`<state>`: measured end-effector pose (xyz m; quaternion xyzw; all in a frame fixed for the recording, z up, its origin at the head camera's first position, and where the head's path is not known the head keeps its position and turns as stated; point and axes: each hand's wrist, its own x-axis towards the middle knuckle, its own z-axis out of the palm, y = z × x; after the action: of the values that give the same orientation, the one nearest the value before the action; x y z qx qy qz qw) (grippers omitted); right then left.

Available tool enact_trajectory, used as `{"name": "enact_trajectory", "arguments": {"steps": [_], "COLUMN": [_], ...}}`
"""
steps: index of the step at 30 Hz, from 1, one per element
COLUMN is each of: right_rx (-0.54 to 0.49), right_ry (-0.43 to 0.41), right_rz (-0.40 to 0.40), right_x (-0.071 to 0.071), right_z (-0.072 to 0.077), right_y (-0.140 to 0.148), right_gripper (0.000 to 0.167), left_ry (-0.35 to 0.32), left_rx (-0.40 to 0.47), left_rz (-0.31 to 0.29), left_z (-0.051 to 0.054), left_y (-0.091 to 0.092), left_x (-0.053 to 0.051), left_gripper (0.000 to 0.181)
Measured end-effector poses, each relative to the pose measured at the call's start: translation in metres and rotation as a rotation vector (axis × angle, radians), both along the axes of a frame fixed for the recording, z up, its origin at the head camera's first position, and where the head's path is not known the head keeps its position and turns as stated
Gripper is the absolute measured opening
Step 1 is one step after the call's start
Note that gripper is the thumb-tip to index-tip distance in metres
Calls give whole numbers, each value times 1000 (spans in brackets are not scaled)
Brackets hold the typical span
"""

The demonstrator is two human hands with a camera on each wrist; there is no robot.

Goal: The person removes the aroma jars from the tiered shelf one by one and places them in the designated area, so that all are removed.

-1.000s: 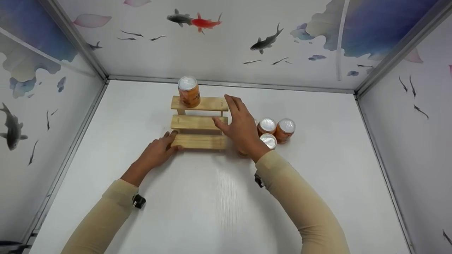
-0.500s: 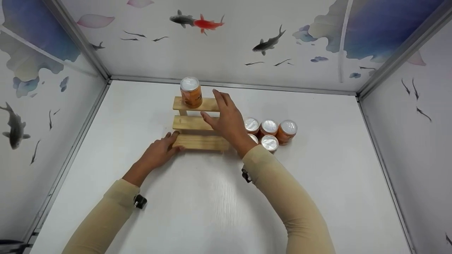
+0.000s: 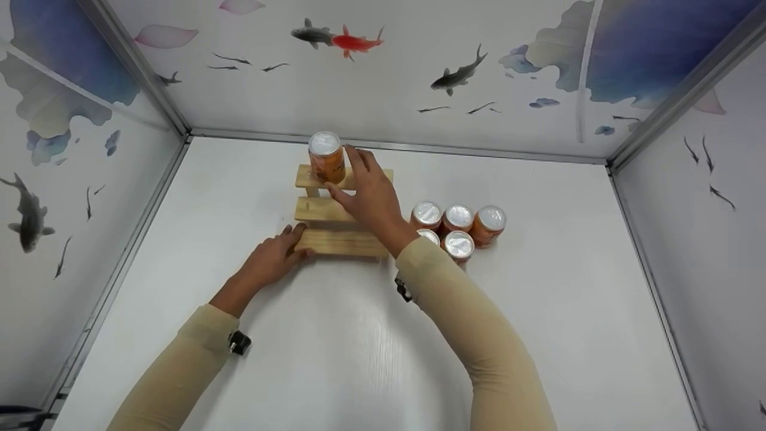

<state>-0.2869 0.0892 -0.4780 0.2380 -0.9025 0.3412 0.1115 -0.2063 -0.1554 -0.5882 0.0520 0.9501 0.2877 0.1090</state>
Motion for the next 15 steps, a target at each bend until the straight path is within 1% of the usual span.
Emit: {"name": "enact_trajectory", "arguments": {"steps": [5,10,15], "right_rx": [-9,-16,-26], "right_ry": [-29,-36,-31], "right_rz": [-14,-19,-31], "right_x": [-4,-7,-10], "right_z": [4,5,5], "right_y": [-11,-21,-29], "right_gripper": [83,80,81], "left_ry": [-2,2,17], "left_rx": [-8,0,16], "left_rz": [4,8,5], "left_z": [1,3,4], "left_y": [0,0,0], "left_x": [1,2,2], "left_gripper": [76,75,71]}}
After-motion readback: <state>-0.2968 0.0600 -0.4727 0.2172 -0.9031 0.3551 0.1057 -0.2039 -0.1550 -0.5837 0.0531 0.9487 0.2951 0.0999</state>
